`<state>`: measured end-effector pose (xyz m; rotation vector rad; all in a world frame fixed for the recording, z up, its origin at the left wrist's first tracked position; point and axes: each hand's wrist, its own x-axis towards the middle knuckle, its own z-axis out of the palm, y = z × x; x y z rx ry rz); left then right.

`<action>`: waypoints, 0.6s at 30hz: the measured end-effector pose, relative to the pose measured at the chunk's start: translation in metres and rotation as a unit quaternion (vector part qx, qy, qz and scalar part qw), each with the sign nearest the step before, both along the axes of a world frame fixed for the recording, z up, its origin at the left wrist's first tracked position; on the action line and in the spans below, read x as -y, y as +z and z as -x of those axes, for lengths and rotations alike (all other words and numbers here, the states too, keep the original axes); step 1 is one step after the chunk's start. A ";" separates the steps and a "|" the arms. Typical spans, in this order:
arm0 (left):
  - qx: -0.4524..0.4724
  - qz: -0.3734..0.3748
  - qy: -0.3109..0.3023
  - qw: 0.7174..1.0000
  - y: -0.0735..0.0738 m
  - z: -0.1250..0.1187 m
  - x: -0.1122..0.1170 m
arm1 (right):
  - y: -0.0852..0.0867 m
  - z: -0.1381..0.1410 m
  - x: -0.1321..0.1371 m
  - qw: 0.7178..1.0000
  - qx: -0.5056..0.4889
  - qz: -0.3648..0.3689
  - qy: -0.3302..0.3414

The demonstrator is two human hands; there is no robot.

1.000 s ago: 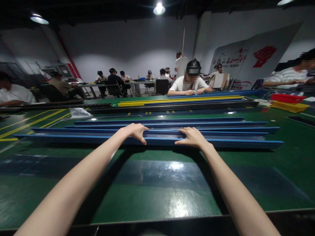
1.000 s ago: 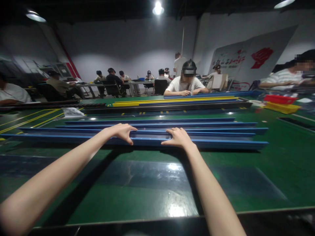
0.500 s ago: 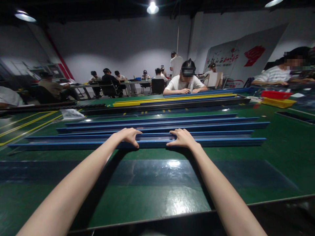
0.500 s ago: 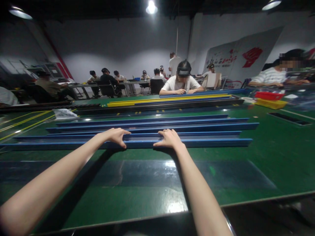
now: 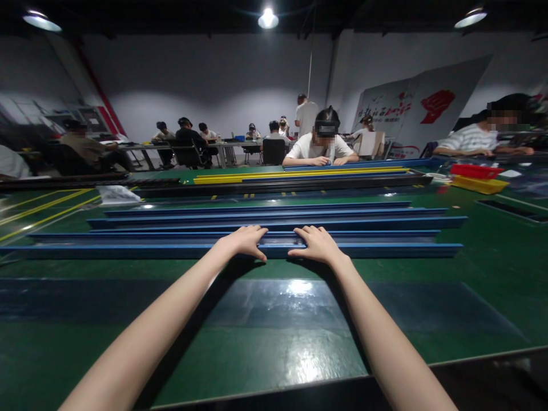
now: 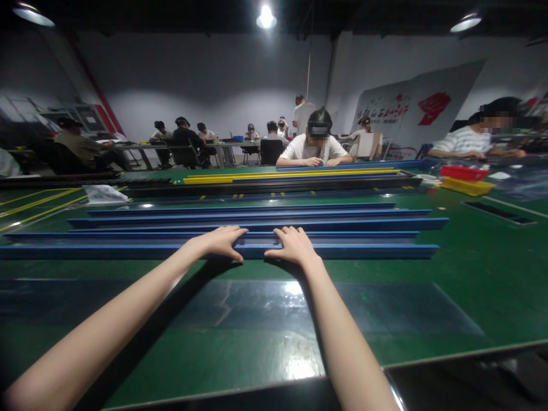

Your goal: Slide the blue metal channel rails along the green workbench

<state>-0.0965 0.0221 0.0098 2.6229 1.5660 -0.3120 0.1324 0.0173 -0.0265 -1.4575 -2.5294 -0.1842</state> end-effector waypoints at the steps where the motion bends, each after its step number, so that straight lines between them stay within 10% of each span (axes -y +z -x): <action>1: 0.014 -0.017 -0.016 1.000 -0.002 -0.008 0.001 | -0.001 0.000 0.000 1.000 0.002 -0.002 0.004; 18: 0.112 -0.201 -0.004 0.973 -0.035 -0.041 0.005 | 0.003 -0.031 0.014 0.999 -0.045 -0.020 -0.022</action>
